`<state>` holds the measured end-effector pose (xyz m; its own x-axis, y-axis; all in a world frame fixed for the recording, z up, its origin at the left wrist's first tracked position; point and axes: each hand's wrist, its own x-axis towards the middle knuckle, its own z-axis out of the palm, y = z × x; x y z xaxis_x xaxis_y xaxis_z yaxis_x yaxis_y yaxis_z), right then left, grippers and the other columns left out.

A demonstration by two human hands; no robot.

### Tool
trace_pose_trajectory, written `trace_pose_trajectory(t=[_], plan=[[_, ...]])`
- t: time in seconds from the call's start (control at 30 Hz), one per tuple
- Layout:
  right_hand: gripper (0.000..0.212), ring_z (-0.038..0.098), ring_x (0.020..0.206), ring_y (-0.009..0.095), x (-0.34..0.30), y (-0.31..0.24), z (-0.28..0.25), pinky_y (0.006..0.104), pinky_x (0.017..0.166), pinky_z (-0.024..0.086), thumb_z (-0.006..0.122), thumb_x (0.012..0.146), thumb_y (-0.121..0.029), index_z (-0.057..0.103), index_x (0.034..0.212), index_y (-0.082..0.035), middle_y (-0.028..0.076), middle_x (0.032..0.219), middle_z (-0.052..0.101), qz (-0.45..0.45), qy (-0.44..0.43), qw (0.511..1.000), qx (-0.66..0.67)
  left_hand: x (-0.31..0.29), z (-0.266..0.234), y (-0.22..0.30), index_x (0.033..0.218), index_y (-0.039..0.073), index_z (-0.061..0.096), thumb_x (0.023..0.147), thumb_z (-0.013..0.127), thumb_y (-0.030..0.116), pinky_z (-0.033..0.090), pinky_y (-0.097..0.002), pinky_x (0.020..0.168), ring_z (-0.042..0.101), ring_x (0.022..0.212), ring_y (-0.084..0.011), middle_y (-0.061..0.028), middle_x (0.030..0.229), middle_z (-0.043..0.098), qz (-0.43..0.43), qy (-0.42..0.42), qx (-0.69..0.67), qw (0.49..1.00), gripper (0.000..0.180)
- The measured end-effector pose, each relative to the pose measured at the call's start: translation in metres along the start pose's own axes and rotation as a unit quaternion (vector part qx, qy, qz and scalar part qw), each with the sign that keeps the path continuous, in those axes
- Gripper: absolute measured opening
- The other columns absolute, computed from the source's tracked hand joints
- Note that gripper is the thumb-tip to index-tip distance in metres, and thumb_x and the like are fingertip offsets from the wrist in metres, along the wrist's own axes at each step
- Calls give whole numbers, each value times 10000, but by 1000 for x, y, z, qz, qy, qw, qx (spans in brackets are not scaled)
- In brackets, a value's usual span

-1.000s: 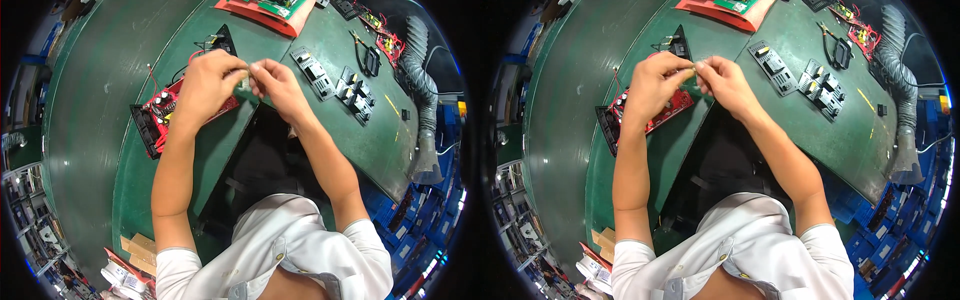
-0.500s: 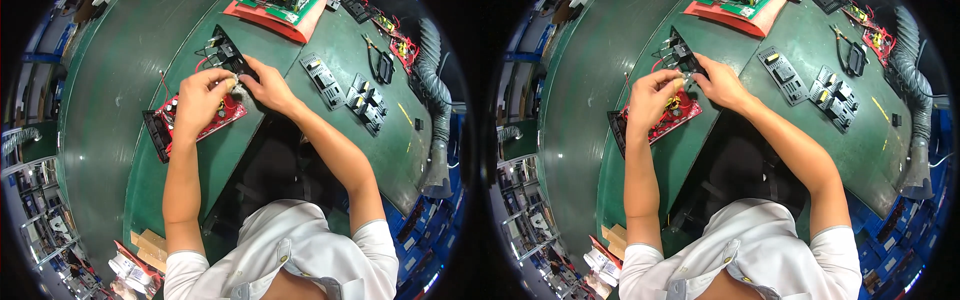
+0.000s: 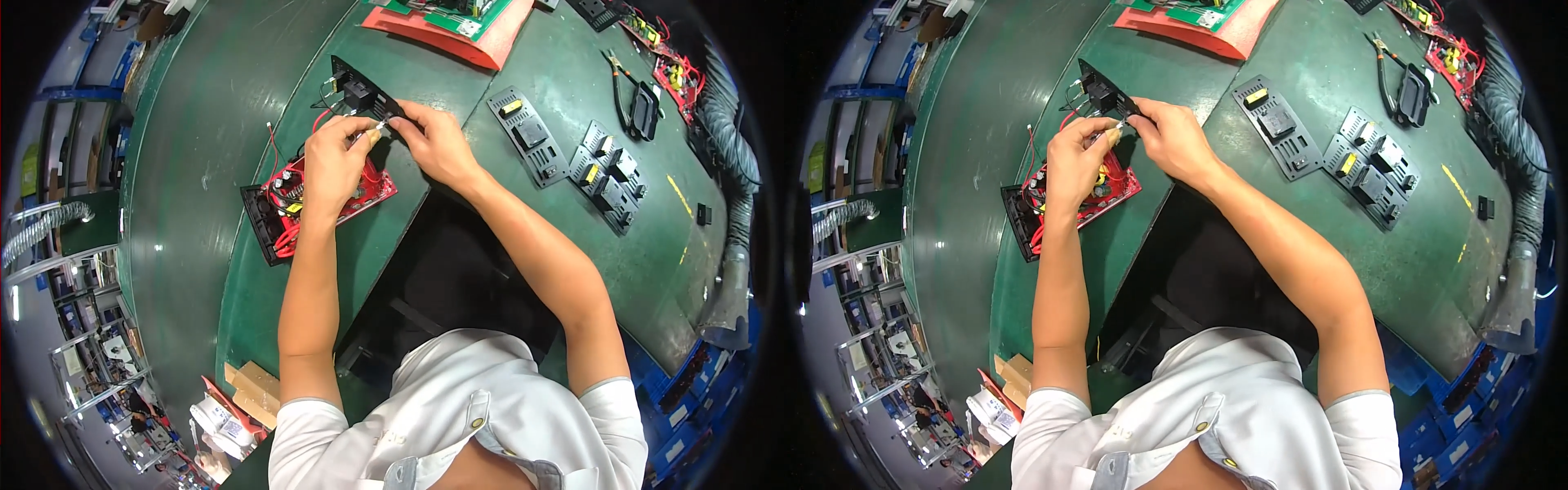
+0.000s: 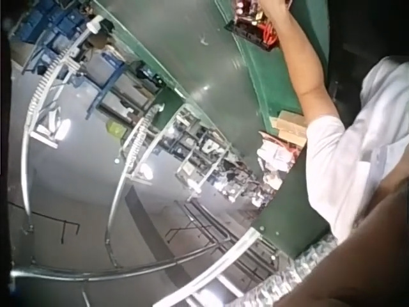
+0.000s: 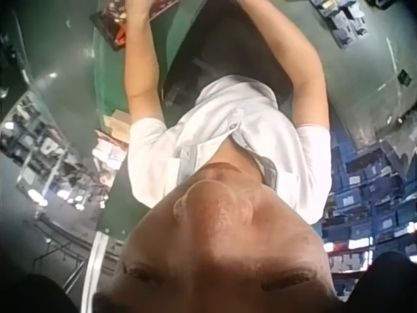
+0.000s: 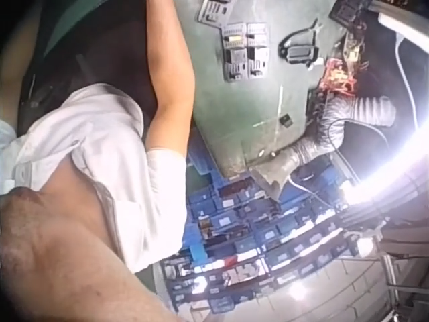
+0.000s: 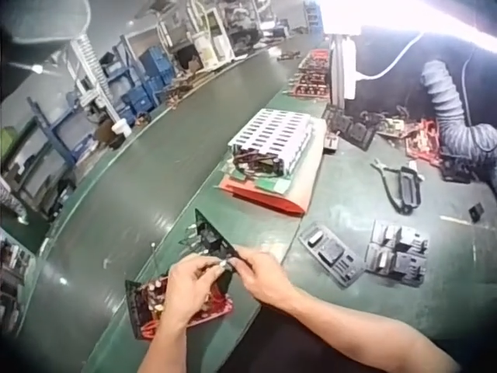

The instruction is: Assembling electronic components and wiring onto a circuit board at a factory workstation.

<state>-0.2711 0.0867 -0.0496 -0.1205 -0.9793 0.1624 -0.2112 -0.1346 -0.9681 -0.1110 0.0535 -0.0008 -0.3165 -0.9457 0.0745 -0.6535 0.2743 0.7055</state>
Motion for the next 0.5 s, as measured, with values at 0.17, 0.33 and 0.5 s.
trace_pose_trajectory(t=[0.17,0.33,0.5], plan=[[300,625,723,168,-2,1,0,333,708,503,611,947,-127,650,1232,-41,183,843,685,3,3,1000,15,0,2,-8,1024,4,728,832,701,71,494,-302,651,616,665,-163,-96,912,698,-20,-3,-37,999,205],[302,563,664,141,-1,9,4,316,664,489,613,944,-126,656,1233,-50,164,773,655,-48,51,997,45,3,3,-8,1022,9,728,830,698,69,479,-289,634,588,645,-141,-80,899,691,-24,-15,-37,999,204],[298,499,596,134,-2,-1,2,320,599,459,619,935,-128,668,1222,-66,159,683,589,-17,38,999,20,1,0,-8,1020,8,729,830,700,72,473,-285,628,580,641,-131,-72,888,688,-31,-11,-35,999,202]])
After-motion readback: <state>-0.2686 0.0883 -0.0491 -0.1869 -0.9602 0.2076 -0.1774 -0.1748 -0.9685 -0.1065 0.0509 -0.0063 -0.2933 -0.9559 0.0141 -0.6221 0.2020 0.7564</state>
